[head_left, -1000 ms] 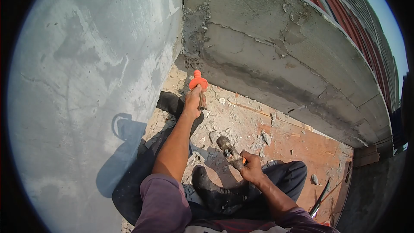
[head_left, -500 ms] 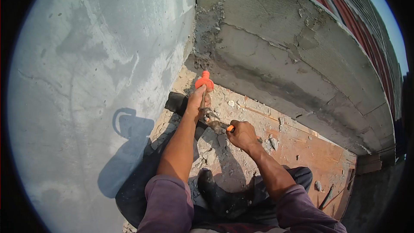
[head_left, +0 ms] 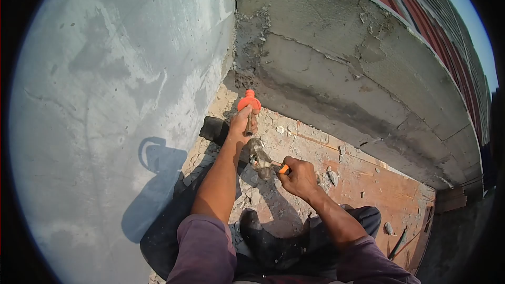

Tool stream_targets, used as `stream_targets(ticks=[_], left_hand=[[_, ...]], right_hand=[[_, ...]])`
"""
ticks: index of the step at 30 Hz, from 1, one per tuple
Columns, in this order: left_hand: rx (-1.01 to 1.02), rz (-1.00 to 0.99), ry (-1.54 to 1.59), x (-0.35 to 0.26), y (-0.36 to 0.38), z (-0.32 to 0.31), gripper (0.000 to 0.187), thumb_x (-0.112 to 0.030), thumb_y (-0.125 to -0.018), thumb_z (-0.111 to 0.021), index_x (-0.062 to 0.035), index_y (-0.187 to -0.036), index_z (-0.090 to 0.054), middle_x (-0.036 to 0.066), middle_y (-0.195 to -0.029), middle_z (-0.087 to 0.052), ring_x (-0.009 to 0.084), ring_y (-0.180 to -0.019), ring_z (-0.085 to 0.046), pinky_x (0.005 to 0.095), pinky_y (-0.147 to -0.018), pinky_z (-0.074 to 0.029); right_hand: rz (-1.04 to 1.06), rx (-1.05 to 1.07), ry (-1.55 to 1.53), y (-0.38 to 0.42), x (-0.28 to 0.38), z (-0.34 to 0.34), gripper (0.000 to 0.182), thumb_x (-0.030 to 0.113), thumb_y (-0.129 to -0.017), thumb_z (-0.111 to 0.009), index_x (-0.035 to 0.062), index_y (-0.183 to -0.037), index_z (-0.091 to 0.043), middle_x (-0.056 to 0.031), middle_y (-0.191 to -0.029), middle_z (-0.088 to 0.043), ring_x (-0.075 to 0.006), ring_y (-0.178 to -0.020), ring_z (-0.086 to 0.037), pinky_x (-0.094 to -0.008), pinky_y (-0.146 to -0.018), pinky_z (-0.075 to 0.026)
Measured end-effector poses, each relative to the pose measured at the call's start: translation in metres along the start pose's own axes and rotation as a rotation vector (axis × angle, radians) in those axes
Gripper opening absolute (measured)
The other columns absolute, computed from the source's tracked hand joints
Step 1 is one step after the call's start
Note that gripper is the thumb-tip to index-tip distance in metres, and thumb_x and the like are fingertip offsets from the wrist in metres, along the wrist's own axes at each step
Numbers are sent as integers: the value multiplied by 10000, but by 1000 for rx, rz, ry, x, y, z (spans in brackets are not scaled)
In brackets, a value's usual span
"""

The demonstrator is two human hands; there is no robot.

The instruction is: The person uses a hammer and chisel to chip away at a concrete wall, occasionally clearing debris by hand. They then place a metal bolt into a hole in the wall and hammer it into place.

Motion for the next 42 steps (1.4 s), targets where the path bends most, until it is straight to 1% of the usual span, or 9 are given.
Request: stream_targets(ticks=[4, 11, 16, 19, 22, 29, 34, 37, 42], left_hand=[[-83, 3, -3, 0, 8, -12, 339, -343, -1017, -528, -14, -1015, -606, -10, -536, -475, 119, -396, -400, 289, -385, -331], [-90, -63, -160, 13, -13, 19, 359, -365, -1017, -524, -21, -977, -616, 5, -529, -478, 151, -387, -416, 321, -391, -343], [-43, 23, 26, 2, 3, -8, 345, -353, -1019, -531, -24, -967, -622, 12, -569, -516, 147, -416, -436, 320, -410, -352], [-1, 10, 14, 3, -1, -1, 339, -350, -1022, -519, -24, -999, -610, -3, -560, -503, 130, -422, -434, 295, -410, -350], [-105, -32, -150, 1, 1, -9, 340, -358, -1008, -537, -31, -983, -624, 7, -551, -499, 135, -434, -451, 294, -413, -354], [-120, 8, -9, -3, 9, -21, 346, -367, -999, -557, -27, -970, -614, -16, -552, -491, 112, -419, -409, 290, -419, -322], [-157, -16, -126, 7, 4, -11, 337, -358, -1005, -546, -31, -952, -612, -10, -530, -477, 116, -418, -410, 285, -421, -330], [-182, -47, -218, 11, -7, -6, 326, -350, -1013, -529, -35, -980, -609, -8, -548, -482, 117, -421, -409, 282, -421, -332], [-189, 42, -30, -3, 3, -30, 322, -343, -1014, -525, -31, -992, -602, 0, -570, -488, 119, -423, -406, 278, -420, -316]], right_hand=[[659, -171, -196, 20, 38, 35, 194, 144, -770, -717, 26, -740, -565, -142, -608, -576, -386, -565, -594, -478, -576, -490], [-121, 37, 70, -22, -12, -8, 226, 156, -758, -747, 16, -779, -571, -181, -661, -624, -408, -635, -637, -479, -605, -500], [615, -98, -201, 21, 40, 38, 213, 74, -695, -755, 25, -772, -563, -181, -654, -616, -408, -636, -636, -445, -554, -467], [721, -116, 78, -23, -3, 22, 153, 94, -727, -723, 31, -775, -591, -191, -684, -633, -405, -656, -645, -442, -549, -464], [-152, 144, 157, -41, -28, -8, 174, 176, -806, -686, 8, -815, -642, -233, -717, -660, -409, -710, -670, -481, -633, -516], [616, -128, -133, 13, 24, 32, 185, 170, -776, -710, 6, -810, -631, -225, -700, -659, -416, -691, -667, -479, -608, -514], [-89, 172, 177, -36, -33, -8, 163, 162, -773, -702, 18, -794, -628, -205, -699, -666, -414, -691, -668, -481, -609, -512], [-116, 99, -14, -11, -7, -1, 162, 169, -763, -711, 31, -803, -637, -195, -711, -666, -409, -673, -660, -476, -599, -507], [596, -165, -159, 10, 21, 33, 132, 140, -758, -707, 50, -775, -611, -194, -706, -630, -400, -630, -627, -420, -554, -489]])
Point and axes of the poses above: each hand's wrist, its own y-axis away from the middle knuckle, its own z-axis out of the back of the hand, x = y × z, the point moved 1 cm from there along -y, towards the middle knuckle
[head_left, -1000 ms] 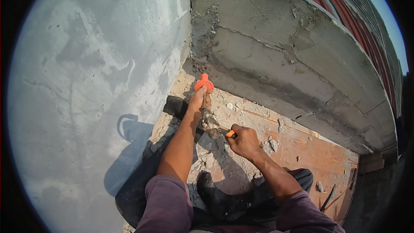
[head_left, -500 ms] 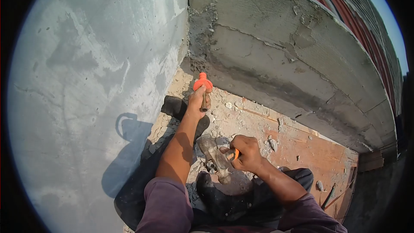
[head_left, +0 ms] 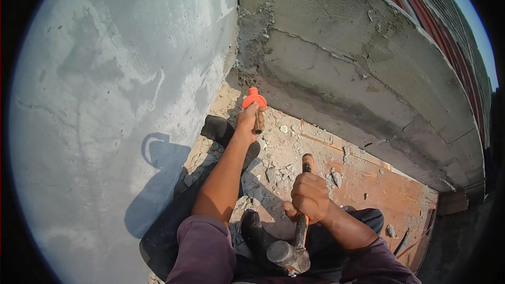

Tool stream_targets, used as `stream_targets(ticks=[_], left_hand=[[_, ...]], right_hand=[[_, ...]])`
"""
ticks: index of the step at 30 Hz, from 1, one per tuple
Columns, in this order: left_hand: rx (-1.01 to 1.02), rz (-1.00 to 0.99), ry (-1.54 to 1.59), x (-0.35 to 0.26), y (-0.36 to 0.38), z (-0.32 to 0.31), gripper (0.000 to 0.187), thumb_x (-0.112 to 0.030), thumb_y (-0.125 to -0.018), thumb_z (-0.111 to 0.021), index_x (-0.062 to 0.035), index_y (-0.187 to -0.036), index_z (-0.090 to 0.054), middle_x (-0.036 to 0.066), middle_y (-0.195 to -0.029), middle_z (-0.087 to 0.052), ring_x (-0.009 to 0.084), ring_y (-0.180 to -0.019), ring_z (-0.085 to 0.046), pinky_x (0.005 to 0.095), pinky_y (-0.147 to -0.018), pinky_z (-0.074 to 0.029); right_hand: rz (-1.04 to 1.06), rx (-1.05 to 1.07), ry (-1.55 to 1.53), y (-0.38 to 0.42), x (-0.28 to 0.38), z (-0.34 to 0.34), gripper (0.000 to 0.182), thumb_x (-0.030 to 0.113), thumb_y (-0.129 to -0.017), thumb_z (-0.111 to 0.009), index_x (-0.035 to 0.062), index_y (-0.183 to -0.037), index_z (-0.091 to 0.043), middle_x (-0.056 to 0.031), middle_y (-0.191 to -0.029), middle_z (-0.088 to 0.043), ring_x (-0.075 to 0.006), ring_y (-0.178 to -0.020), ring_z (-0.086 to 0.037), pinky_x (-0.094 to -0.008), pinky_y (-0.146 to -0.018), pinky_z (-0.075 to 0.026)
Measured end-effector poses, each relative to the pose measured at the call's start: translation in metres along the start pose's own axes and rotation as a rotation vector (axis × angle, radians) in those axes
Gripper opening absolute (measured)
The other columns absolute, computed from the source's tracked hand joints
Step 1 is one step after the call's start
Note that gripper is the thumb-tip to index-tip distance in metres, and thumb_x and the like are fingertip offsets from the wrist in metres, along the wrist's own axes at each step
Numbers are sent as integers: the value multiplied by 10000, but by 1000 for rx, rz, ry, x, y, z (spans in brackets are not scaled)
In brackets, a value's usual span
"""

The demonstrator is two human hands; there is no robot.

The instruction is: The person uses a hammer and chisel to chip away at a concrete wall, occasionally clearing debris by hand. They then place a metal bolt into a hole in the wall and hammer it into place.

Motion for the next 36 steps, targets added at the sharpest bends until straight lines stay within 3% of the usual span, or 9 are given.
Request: stream_targets(ticks=[3, 6, 12, 15, 19, 26, 29, 31, 36], left_hand=[[53, -2, 5, 7, -15, 12, 360, -372, -1007, -520, -29, -973, -623, 20, -573, -519, 151, -418, -457, 316, -421, -384], [135, 0, -24, 6, -24, 24, 350, -367, -1010, -518, -36, -972, -623, 17, -580, -519, 148, -439, -464, 314, -432, -386], [30, 7, 27, 0, -4, 2, 329, -348, -1021, -497, -46, -968, -616, -2, -571, -500, 130, -432, -419, 299, -430, -338], [14, 7, 46, 3, -6, 0, 343, -348, -1034, -477, -37, -978, -610, -14, -562, -485, 120, -423, -389, 292, -425, -314], [-2, -29, 63, -6, -14, 3, 343, -349, -1027, -488, -32, -973, -607, -5, -574, -491, 125, -436, -406, 300, -430, -335], [-2, -66, 29, 9, -12, -3, 324, -331, -1006, -533, -19, -953, -603, 40, -652, -539, 144, -486, -488, 315, -460, -408], [-38, -133, -66, 28, -15, -9, 266, -272, -995, -554, -16, -943, -598, 77, -771, -598, 147, -538, -550, 312, -490, -435], [-46, -131, -140, 38, -14, -9, 255, -264, -995, -551, -17, -948, -595, 77, -789, -599, 142, -541, -554, 307, -490, -436], [-38, -105, -85, 35, -8, -10, 258, -277, -1002, -551, -29, -951, -600, 58, -807, -597, 122, -550, -550, 298, -479, -428]], right_hand=[[-336, 267, 302, 1, -73, -19, 216, 173, -700, -757, 58, -806, -607, -168, -732, -658, -375, -646, -649, -458, -589, -505], [-596, 305, 262, 7, -62, -25, 226, 178, -691, -760, 56, -802, -605, -172, -741, -663, -370, -660, -656, -459, -599, -510], [154, -34, -68, -7, 25, 10, 228, 101, -728, -754, 40, -700, -537, -130, -626, -594, -362, -566, -593, -442, -553, -483], [-53, 68, 110, -6, -59, -16, 219, 94, -716, -747, 34, -693, -537, -147, -640, -598, -373, -576, -600, -444, -557, -488], [-559, 220, 139, 17, -45, -28, 201, 137, -697, -750, 37, -732, -580, -153, -676, -622, -391, -617, -620, -463, -573, -494], [268, -209, -64, -28, 26, 19, 253, 57, -720, -730, 39, -647, -488, -92, -628, -482, -254, -540, -517, -381, -512, -435], [169, -166, 33, -21, 3, 27, 273, 51, -738, -754, 41, -649, -496, -94, -614, -458, -256, -521, -491, -365, -487, -388], [-115, -68, 74, 2, -1, 23, 263, 48, -741, -758, 44, -656, -508, -95, -612, -460, -263, -522, -490, -373, -484, -378], [-496, -54, -211, 56, -7, 5, 255, 79, -796, -742, -3, -696, -522, -115, -621, -482, -223, -539, -498, -345, -506, -374]])
Point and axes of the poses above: each hand's wrist, its own y-axis away from the middle knuckle, its own z-axis out of the back of the hand, x = y × z, the point moved 1 cm from there along -y, towards the middle knuckle
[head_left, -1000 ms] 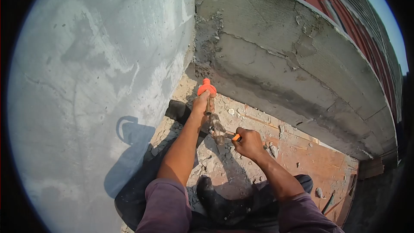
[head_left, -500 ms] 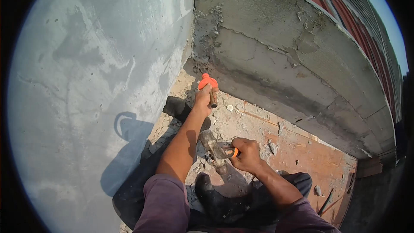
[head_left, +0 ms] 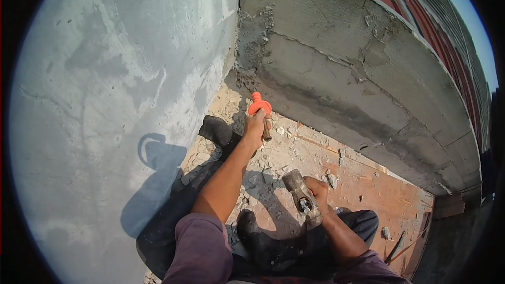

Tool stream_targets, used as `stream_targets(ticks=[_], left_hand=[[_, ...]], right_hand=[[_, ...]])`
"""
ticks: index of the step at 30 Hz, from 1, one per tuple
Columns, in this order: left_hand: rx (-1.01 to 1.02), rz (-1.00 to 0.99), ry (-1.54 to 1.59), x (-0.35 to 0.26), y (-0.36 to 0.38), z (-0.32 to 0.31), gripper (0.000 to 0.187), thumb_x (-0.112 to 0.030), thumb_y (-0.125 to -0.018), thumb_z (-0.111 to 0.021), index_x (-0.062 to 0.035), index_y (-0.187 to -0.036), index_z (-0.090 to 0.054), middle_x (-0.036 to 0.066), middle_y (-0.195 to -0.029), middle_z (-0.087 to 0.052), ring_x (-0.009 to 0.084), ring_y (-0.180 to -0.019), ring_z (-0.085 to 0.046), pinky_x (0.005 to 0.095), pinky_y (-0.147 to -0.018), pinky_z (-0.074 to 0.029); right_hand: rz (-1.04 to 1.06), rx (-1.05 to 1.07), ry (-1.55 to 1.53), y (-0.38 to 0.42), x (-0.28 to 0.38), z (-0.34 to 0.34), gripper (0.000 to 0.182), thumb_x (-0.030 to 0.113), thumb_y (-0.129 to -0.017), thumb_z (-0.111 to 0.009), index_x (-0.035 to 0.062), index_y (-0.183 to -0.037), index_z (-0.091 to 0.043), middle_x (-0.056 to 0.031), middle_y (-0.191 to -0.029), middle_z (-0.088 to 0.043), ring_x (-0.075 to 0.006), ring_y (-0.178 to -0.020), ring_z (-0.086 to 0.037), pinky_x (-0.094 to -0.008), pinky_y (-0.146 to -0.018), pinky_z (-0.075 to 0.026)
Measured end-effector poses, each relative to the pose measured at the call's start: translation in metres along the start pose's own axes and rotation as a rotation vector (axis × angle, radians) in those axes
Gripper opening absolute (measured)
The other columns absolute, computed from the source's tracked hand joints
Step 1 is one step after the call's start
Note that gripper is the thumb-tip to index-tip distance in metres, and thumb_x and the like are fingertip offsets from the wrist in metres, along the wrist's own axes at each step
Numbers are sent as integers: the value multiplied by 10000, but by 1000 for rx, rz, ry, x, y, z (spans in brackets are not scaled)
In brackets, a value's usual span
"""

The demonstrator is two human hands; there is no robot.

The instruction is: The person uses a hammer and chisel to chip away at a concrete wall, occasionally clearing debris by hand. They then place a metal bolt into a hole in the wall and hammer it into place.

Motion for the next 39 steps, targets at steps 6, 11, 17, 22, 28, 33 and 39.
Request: stream_targets(ticks=[6, 11, 17, 22, 28, 33, 39], left_hand=[[3, -11, -8, 3, 2, 2, 278, -304, -1012, -544, -44, -936, -605, 41, -760, -581, 113, -539, -538, 287, -459, -406], [-14, -18, -12, -3, 8, 1, 319, -334, -1023, -528, -46, -910, -604, 23, -688, -545, 111, -533, -531, 279, -460, -394], [17, -69, 43, -9, 10, -4, 341, -350, -1032, -505, -53, -897, -603, 21, -667, -531, 113, -532, -525, 276, -473, -401], [46, -39, 39, -16, 14, -3, 344, -348, -1034, -497, -50, -895, -598, 24, -614, -521, 122, -468, -484, 292, -437, -398], [88, -27, 57, -18, 19, -3, 334, -359, -1027, -506, -52, -925, -588, 25, -570, -506, 126, -421, -448, 293, -399, -379], [122, -8, 57, -18, 22, -2, 333, -360, -1021, -516, -47, -932, -587, 18, -550, -483, 121, -391, -416, 284, -376, -345], [173, 67, 73, -41, 27, 17, 348, -345, -1017, -529, -14, -943, -607, 5, -494, -440, 125, -350, -373, 282, -345, -313]], right_hand=[[45, -27, 25, 11, 7, -3, 316, 83, -768, -787, 24, -645, -502, -99, -574, -470, -250, -480, -477, -353, -463, -355], [93, 4, 153, 12, 5, -5, 345, 92, -738, -805, 60, -615, -484, -89, -552, -481, -266, -461, -499, -390, -439, -321], [95, 28, 198, 18, 5, -12, 347, 102, -697, -818, 82, -626, -479, -73, -559, -482, -268, -494, -511, -408, -460, -299], [105, 38, 240, 15, 13, -12, 342, 92, -661, -822, 84, -632, -482, -65, -572, -488, -260, -510, -520, -405, -482, -280], [152, 65, 263, 15, 16, -11, 336, 103, -645, -836, 81, -638, -501, -70, -590, -496, -257, -527, -526, -396, -492, -285], [219, 36, 202, 13, 24, -11, 322, 103, -666, -828, 65, -636, -510, -80, -590, -486, -257, -521, -512, -377, -479, -353], [633, -20, 199, -15, 47, -7, 292, 83, -723, -784, 54, -652, -501, -70, -564, -466, -266, -491, -491, -379, -477, -365]])
Point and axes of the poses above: each hand's wrist, its own y-axis away from the middle knuckle, its own z-axis out of the back of the hand, x = y × z, the point moved 1 cm from there along -y, towards the middle knuckle
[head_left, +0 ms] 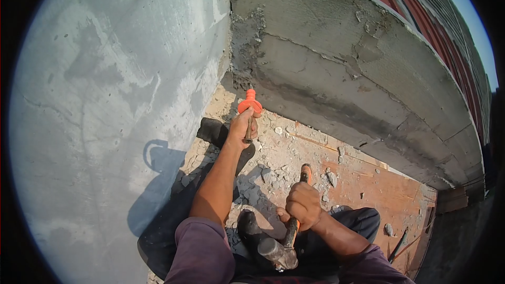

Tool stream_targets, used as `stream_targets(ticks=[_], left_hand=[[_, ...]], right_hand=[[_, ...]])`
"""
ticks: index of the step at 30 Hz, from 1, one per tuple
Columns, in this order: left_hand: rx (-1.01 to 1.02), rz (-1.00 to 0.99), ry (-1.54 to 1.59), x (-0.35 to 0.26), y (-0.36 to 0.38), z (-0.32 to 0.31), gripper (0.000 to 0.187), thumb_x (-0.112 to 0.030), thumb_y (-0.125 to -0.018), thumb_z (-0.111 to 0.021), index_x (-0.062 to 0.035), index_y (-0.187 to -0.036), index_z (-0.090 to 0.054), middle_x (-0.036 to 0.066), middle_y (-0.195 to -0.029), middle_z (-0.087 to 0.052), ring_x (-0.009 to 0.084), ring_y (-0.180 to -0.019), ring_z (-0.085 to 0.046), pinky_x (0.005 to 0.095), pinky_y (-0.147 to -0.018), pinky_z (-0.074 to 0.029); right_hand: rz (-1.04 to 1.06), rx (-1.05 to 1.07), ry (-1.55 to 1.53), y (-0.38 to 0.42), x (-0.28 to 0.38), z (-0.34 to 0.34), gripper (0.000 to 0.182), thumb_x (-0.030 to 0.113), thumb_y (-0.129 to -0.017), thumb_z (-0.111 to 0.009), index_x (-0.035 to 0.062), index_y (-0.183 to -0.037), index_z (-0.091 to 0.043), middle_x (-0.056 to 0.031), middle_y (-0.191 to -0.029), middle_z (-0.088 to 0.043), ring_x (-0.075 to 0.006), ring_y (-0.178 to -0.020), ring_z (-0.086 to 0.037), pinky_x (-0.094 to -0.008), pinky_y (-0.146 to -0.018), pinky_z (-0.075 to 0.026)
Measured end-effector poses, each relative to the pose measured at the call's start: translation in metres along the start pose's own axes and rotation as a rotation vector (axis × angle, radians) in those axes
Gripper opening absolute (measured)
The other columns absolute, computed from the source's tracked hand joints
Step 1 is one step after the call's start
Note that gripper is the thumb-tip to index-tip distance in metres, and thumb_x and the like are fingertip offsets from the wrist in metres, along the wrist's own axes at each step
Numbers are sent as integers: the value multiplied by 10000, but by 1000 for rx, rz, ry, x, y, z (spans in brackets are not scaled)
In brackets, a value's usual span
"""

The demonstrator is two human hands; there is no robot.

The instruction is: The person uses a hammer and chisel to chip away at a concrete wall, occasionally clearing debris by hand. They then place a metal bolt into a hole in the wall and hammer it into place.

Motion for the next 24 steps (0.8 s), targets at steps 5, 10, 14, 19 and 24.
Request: stream_targets(ticks=[5, 10, 14, 19, 24], left_hand=[[31, -4, -26, 1, -1, 11, 329, -322, -1015, -537, -9, -938, -604, 7, -486, -443, 125, -335, -359, 281, -334, -304], [48, -12, -22, -3, -11, 20, 336, -358, -989, -577, -35, -902, -608, 2, -503, -465, 112, -343, -387, 274, -335, -308], [12, -8, -43, -3, -9, 16, 328, -350, -984, -582, -34, -901, -614, 3, -499, -471, 116, -348, -407, 275, -334, -315], [-61, -80, -214, -1, -20, 19, 330, -352, -978, -590, -31, -906, -617, 9, -504, -488, 119, -353, -418, 281, -338, -318], [-72, -17, -162, 1, -11, 12, 332, -350, -978, -592, -32, -886, -618, 11, -514, -493, 120, -358, -413, 278, -353, -327]], right_hand=[[-774, 488, 370, -3, -76, -43, 158, 151, -715, -731, 57, -749, -609, -154, -694, -629, -367, -652, -637, -461, -580, -500], [-376, 272, 157, -2, -32, -33, 187, 103, -713, -742, 62, -701, -560, -128, -632, -579, -336, -561, -594, -440, -540, -473], [19, 186, 97, -13, -25, -27, 170, 121, -721, -734, 96, -705, -566, -115, -634, -564, -325, -530, -559, -437, -512, -446], [-644, 340, 302, 12, -86, -45, 188, 167, -702, -739, 79, -738, -576, -136, -643, -574, -363, -589, -597, -472, -575, -488], [-41, 201, 58, -4, -28, -15, 171, 145, -746, -720, 33, -745, -591, -180, -697, -647, -395, -655, -646, -472, -595, -502]])
Point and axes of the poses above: each hand's wrist, its own y-axis away from the middle knuckle, its own z-axis out of the back of the hand, x = y × z, the point moved 1 cm from there along -y, towards the middle knuckle
